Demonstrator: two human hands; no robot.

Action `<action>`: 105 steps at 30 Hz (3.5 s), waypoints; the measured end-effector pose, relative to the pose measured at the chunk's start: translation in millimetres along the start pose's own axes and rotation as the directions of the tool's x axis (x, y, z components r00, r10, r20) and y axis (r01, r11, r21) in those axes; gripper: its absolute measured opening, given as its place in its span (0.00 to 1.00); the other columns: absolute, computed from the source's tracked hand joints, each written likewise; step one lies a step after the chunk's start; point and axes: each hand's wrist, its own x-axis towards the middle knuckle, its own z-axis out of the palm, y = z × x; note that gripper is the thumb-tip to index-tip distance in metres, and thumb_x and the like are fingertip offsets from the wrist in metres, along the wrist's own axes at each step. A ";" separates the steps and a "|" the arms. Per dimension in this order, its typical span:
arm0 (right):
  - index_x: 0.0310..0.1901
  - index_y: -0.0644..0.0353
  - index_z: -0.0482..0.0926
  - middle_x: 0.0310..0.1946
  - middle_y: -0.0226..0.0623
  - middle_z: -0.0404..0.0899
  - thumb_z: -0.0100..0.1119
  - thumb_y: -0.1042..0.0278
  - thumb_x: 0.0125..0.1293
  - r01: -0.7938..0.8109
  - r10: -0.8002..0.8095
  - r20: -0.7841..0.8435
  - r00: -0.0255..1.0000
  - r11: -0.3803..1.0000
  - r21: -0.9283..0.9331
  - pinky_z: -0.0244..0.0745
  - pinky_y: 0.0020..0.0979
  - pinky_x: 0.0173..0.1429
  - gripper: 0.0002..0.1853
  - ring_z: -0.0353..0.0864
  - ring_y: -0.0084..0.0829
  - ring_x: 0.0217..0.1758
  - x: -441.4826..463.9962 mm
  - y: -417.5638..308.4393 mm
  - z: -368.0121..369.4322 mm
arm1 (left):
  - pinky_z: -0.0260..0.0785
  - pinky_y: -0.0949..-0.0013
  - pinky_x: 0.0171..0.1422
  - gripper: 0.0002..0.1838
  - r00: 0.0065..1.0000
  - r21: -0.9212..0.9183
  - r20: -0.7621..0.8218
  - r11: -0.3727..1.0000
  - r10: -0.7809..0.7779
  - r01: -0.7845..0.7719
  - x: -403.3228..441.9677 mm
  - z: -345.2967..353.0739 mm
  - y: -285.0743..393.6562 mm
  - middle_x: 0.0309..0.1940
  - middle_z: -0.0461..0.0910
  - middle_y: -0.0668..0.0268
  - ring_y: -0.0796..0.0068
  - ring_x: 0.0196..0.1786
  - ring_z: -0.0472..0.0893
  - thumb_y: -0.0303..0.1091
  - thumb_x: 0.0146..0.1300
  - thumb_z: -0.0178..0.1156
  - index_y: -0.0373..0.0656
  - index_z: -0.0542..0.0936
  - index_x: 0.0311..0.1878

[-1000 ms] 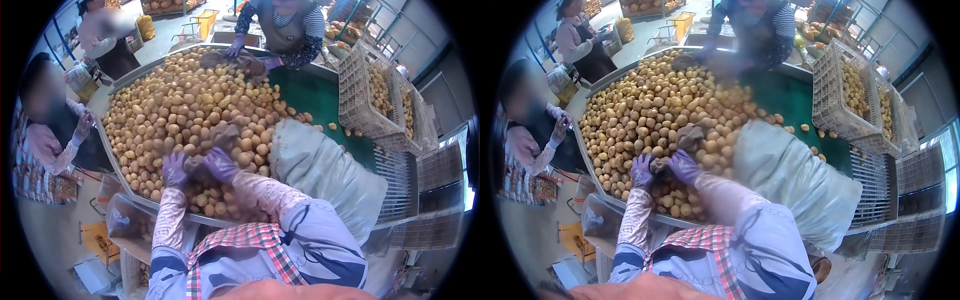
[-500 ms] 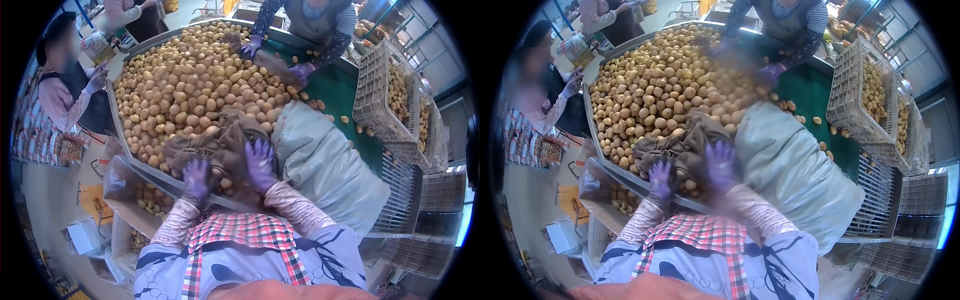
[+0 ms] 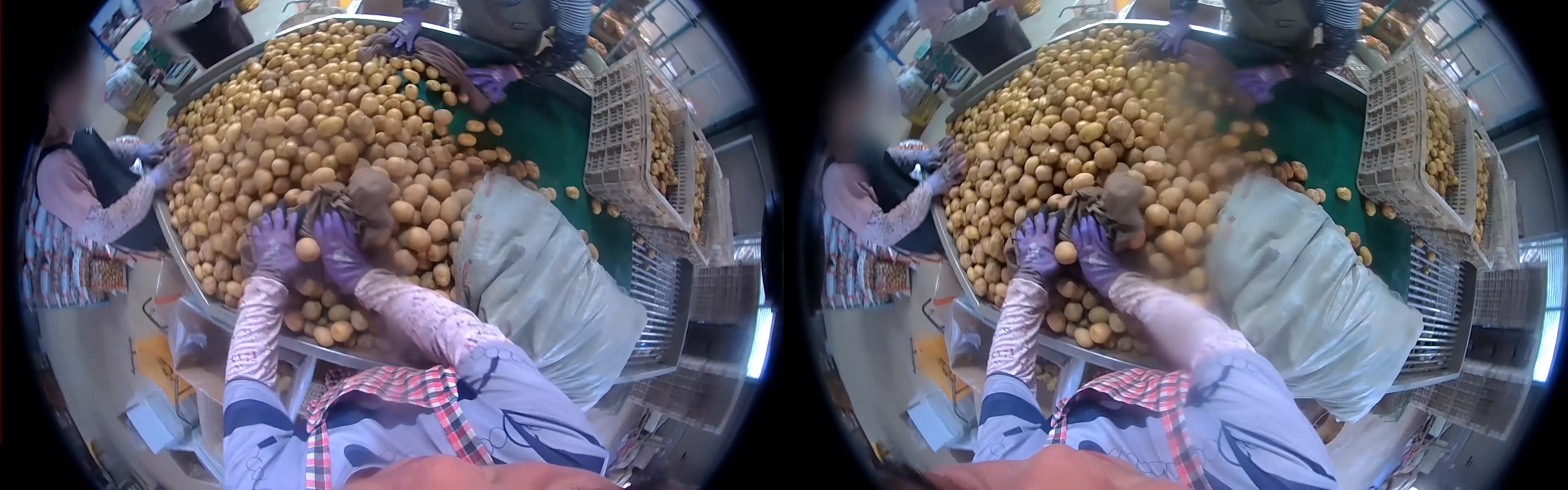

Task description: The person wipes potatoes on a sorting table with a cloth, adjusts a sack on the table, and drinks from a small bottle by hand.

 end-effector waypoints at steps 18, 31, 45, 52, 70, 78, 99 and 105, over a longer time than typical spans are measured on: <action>0.46 0.52 0.82 0.41 0.42 0.82 0.62 0.58 0.54 -0.111 0.075 0.697 0.713 0.994 0.007 0.77 0.38 0.50 0.18 0.82 0.43 0.44 53.0 -2.4 -286.0 | 0.54 0.51 0.68 0.47 0.905 -0.289 -0.315 0.880 0.285 -0.377 -92.6 15.4 6.0 0.61 0.67 0.51 0.50 0.65 0.65 0.51 0.46 0.66 0.41 0.61 0.68; 0.50 0.64 0.77 0.42 0.35 0.81 0.69 0.71 0.56 0.058 0.084 -0.266 0.960 0.873 0.485 0.74 0.26 0.50 0.20 0.78 0.25 0.45 136.4 64.3 -340.0 | 0.72 0.68 0.51 0.14 0.670 -0.820 -0.568 0.253 -0.479 -0.514 70.7 -99.7 59.2 0.41 0.80 0.61 0.68 0.44 0.80 0.25 0.58 0.58 0.36 0.77 0.48; 0.74 0.38 0.48 0.75 0.41 0.43 0.41 0.33 0.64 -0.377 0.559 0.344 0.754 0.798 -0.470 0.33 0.68 0.71 0.39 0.39 0.50 0.78 146.3 237.4 -131.9 | 0.36 0.47 0.77 0.35 0.983 -0.238 -0.004 0.955 0.183 -0.178 249.8 -54.7 129.5 0.72 0.50 0.44 0.43 0.73 0.54 0.60 0.59 0.50 0.59 0.64 0.69; 0.72 0.38 0.52 0.74 0.46 0.43 0.42 0.39 0.66 -0.423 0.589 0.306 0.748 0.778 -0.465 0.47 0.64 0.70 0.35 0.42 0.60 0.75 167.9 251.3 -120.8 | 0.53 0.51 0.66 0.17 0.960 -0.260 -0.259 0.950 0.106 -0.174 268.5 4.8 130.7 0.60 0.69 0.57 0.52 0.64 0.64 0.45 0.63 0.51 0.61 0.79 0.53; 0.44 0.48 0.81 0.48 0.45 0.75 0.56 0.57 0.56 0.012 0.043 0.266 0.963 0.979 -0.201 0.69 0.45 0.51 0.15 0.72 0.47 0.52 27.5 74.5 -171.3 | 0.66 0.57 0.46 0.09 0.819 -0.463 -0.573 0.808 0.039 -0.363 7.8 -19.2 82.6 0.29 0.78 0.63 0.60 0.38 0.77 0.43 0.59 0.55 0.49 0.78 0.31; 0.36 0.58 0.80 0.36 0.37 0.79 0.62 0.73 0.48 0.111 -0.108 -0.036 0.994 0.989 0.103 0.72 0.29 0.46 0.10 0.78 0.36 0.40 81.7 76.0 -229.9 | 0.71 0.66 0.35 0.11 0.800 -0.848 -0.474 0.436 -0.367 -0.302 37.1 -41.8 28.0 0.25 0.80 0.56 0.63 0.29 0.81 0.39 0.64 0.58 0.41 0.81 0.38; 0.60 0.39 0.71 0.67 0.44 0.60 0.42 0.62 0.67 -0.360 0.418 -0.021 0.908 0.755 -0.549 0.58 0.54 0.63 0.20 0.60 0.49 0.68 150.5 247.5 -64.2 | 0.31 0.43 0.76 0.36 0.989 -0.336 -0.074 0.931 0.127 -0.144 227.2 1.8 106.6 0.75 0.44 0.55 0.46 0.76 0.40 0.65 0.58 0.52 0.61 0.66 0.68; 0.53 0.42 0.74 0.52 0.40 0.72 0.51 0.57 0.61 -0.326 0.409 0.058 0.911 0.797 -0.508 0.66 0.48 0.53 0.18 0.71 0.43 0.56 111.4 191.8 -96.1 | 0.71 0.57 0.52 0.27 0.959 -0.503 -0.235 0.825 0.155 -0.257 136.8 -21.8 100.4 0.41 0.81 0.55 0.54 0.44 0.80 0.52 0.56 0.61 0.47 0.74 0.55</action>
